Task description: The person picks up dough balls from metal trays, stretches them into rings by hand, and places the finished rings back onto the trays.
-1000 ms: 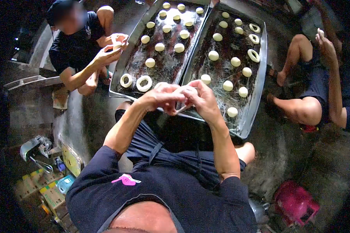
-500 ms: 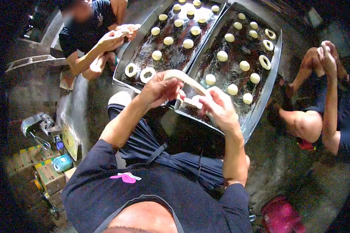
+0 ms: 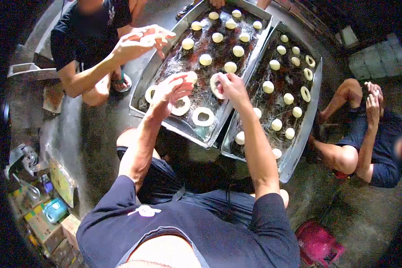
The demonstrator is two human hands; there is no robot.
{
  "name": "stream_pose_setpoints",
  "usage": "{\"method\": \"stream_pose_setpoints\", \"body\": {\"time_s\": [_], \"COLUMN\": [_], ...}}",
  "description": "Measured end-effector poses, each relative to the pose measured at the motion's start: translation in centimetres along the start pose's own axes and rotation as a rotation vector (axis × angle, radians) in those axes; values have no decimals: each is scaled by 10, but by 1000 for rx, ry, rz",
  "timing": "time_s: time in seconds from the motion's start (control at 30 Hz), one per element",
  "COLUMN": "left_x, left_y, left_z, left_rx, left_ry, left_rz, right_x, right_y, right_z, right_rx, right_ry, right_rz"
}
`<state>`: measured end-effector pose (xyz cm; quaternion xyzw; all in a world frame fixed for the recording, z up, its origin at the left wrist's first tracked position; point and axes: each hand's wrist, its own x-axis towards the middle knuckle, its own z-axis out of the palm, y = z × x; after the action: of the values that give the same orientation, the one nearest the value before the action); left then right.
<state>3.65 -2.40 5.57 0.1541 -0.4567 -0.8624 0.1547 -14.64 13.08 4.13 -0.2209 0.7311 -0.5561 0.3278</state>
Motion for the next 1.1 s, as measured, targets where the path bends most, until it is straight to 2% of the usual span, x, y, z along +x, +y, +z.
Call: {"method": "stream_pose_setpoints", "body": {"time_s": [0.07,0.13,0.2,0.23,0.27,0.33,0.37,0.4,0.47,0.5,0.53,0.6,0.67,0.7,0.73,0.8,0.87,0.93,0.97,1.03,1.07,1.1], "left_x": [-4,-14,-18,-21,-25,-27,-27,-27,-29,-29,-29,-27,-26,-27,-26,-21,-13,-4,-9,-3,-1,-1], "left_y": [-5,-1,9,14,17,19,18,18,24,24,24,15,19,22,15,-5,-20,-31,-5,-23,-29,-31], "left_z": [-20,-29,-33,-34,-34,-38,-40,-41,-39,-39,-39,-44,-44,-42,-45,-54,-51,-39,-15,-3,5,20], "left_rx": [69,38,58,46,34,20,69,118,152,159,168,212,296,324,381,606,812,505,360,390,421,187], "left_ry": [147,102,68,68,78,89,93,98,106,97,88,73,101,106,123,162,285,208,33,-51,-58,-113], "left_rz": [-148,-119,-135,-141,-156,-177,-158,-136,-128,-124,-119,-110,-178,-199,-193,-87,-3,-135,-222,-127,-101,-105], "right_x": [21,40,53,55,59,63,66,69,67,64,69,80,84,82,79,60,40,-7,-24,-49,-60,-70], "right_y": [14,38,66,76,84,76,70,63,54,33,34,32,44,46,47,31,47,16,13,7,4,-2], "right_z": [15,18,7,3,-5,-5,-6,-4,5,20,36,69,102,113,117,116,110,98,91,71,56,48], "right_rx": [170,141,-74,-51,-59,-731,-887,-1044,-1206,-1091,-937,-881,-993,-1005,-892,-631,-124,291,370,603,543,524], "right_ry": [15,103,145,131,133,75,37,48,183,127,151,8,13,96,95,-42,-24,-55,-30,-15,-57,-60], "right_rz": [151,365,359,260,272,-172,-117,25,-137,-169,-288,-258,-162,-298,-344,-72,5,191,171,154,103,52]}}
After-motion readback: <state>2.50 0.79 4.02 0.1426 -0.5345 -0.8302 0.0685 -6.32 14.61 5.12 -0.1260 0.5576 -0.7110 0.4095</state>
